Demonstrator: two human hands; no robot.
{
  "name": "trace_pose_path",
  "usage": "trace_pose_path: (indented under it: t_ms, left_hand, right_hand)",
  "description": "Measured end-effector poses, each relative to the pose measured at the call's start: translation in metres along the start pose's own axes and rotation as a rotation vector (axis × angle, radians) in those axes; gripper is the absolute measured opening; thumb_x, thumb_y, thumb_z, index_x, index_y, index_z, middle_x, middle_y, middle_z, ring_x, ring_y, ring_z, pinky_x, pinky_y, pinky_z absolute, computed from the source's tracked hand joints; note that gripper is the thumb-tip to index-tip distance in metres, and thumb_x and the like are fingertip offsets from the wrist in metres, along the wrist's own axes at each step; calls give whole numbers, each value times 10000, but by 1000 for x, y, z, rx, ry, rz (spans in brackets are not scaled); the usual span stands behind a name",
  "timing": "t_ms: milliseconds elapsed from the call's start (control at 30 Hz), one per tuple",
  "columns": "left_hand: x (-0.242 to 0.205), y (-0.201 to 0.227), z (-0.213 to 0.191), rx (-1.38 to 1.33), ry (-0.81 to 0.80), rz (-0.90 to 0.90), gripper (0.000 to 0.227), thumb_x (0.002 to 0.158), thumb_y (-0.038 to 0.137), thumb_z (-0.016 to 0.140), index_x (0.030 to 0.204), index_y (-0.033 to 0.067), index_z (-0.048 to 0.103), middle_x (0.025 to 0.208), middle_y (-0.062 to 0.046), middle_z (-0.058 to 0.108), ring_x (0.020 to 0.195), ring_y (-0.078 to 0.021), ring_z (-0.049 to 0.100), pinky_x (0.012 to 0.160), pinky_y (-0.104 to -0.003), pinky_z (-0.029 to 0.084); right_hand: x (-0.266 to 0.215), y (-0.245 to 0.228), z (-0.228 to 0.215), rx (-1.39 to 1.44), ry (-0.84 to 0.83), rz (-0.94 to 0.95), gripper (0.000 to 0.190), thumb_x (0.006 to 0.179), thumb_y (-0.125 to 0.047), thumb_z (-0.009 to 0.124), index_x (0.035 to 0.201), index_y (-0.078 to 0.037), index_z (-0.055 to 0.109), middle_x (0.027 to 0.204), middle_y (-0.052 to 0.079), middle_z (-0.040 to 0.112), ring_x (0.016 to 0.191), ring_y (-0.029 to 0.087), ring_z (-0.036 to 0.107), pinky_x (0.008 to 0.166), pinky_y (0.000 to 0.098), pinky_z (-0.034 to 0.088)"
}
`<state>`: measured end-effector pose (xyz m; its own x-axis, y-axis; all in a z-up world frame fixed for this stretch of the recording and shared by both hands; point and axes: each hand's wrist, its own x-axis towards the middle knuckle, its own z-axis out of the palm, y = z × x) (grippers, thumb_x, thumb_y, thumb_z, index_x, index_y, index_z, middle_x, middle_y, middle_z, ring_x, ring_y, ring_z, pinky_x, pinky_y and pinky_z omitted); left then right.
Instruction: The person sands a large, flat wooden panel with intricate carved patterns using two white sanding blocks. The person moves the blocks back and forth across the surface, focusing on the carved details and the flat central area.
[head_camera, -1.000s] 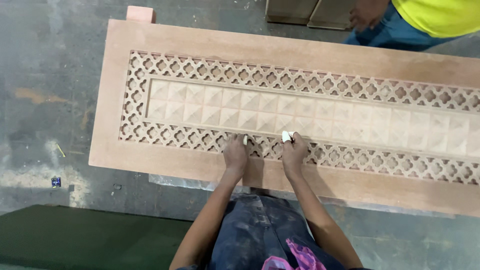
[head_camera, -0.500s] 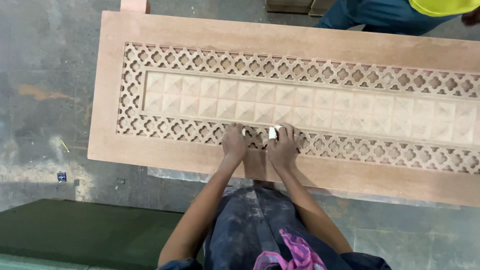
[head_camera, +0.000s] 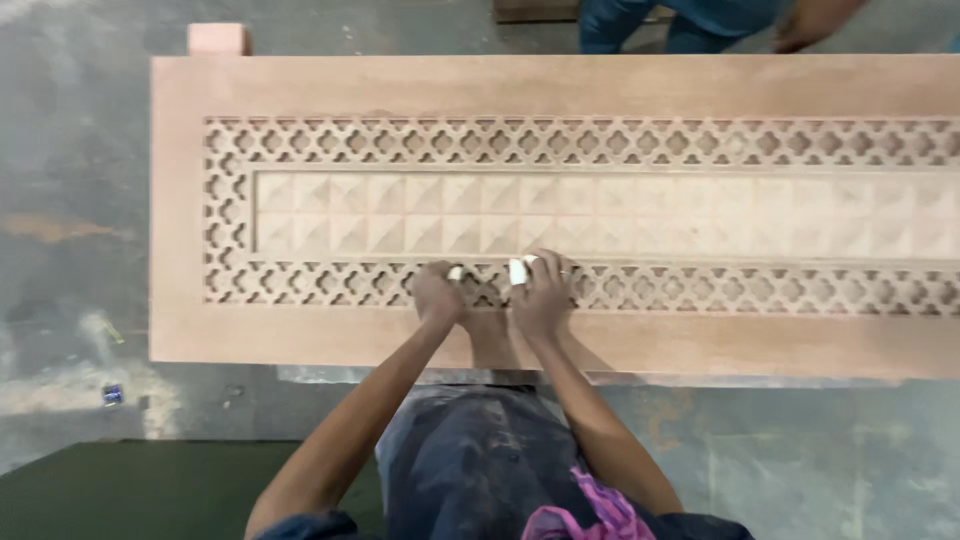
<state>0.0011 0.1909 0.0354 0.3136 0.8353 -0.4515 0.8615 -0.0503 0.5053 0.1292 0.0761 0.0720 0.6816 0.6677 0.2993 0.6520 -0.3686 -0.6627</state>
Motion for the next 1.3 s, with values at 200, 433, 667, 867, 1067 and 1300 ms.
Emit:
trace_pose_path:
  t_ms: [200, 433, 667, 867, 1067, 1300]
  left_hand:
    - [13, -16, -21, 169, -29, 390, 348, 845, 43, 626, 1172, 95, 731, 1196, -153, 698, 1143, -353, 638, 941, -464, 534]
    - [95, -20, -64, 601, -300, 1638, 289, 735, 132, 655, 1013, 96, 725, 1405, -75, 650, 1275, -271, 602, 898, -394, 519]
    - [56, -40, 8, 404, -65, 404, 286, 821, 135, 672, 1101, 111, 730, 1084, -137, 704, 932, -318, 694, 766, -423, 550]
    - [59, -71, -4, -876, -164, -76, 119, 889, -3, 618, 896, -60, 723, 677, -63, 659, 585, -168, 580, 500, -325, 432]
    - [31, -64, -78, -259, 365, 297, 258, 817, 45, 638, 1017, 48, 802, 840, -174, 763, 731, -280, 729, 679, -379, 556]
    - [16, -46, -55, -176, 327, 343, 240, 783, 77, 639, 974, 64, 784, 915, -204, 740, 861, -396, 711, 790, -476, 559]
  right_hand:
    - [10, -2, 0, 16, -4, -15, 156, 897, -161, 648, 965, -22, 638, 1120, 159, 637, 1112, 403, 551, 995, 513, 425]
    - [11, -6, -1, 17, -6, -18, 180, 870, -161, 671, 988, -26, 655, 1116, 156, 641, 1102, 403, 550, 964, 502, 433]
    - [9, 2, 4, 73, 48, 58, 147, 855, -146, 667, 964, -48, 667, 1088, 122, 672, 1058, 378, 602, 919, 481, 477]
    - [7, 9, 10, 47, 26, 15, 163, 850, -164, 699, 919, -24, 652, 1021, 174, 648, 1021, 419, 575, 905, 523, 457]
    - [5, 8, 10, 9, 37, -56, 143, 862, -152, 689, 923, -28, 650, 1014, 154, 650, 1029, 411, 563, 948, 525, 438]
    - [1, 8, 13, 23, 41, -32, 134, 856, -124, 693, 911, -14, 642, 1033, 154, 646, 1028, 401, 540, 943, 509, 419]
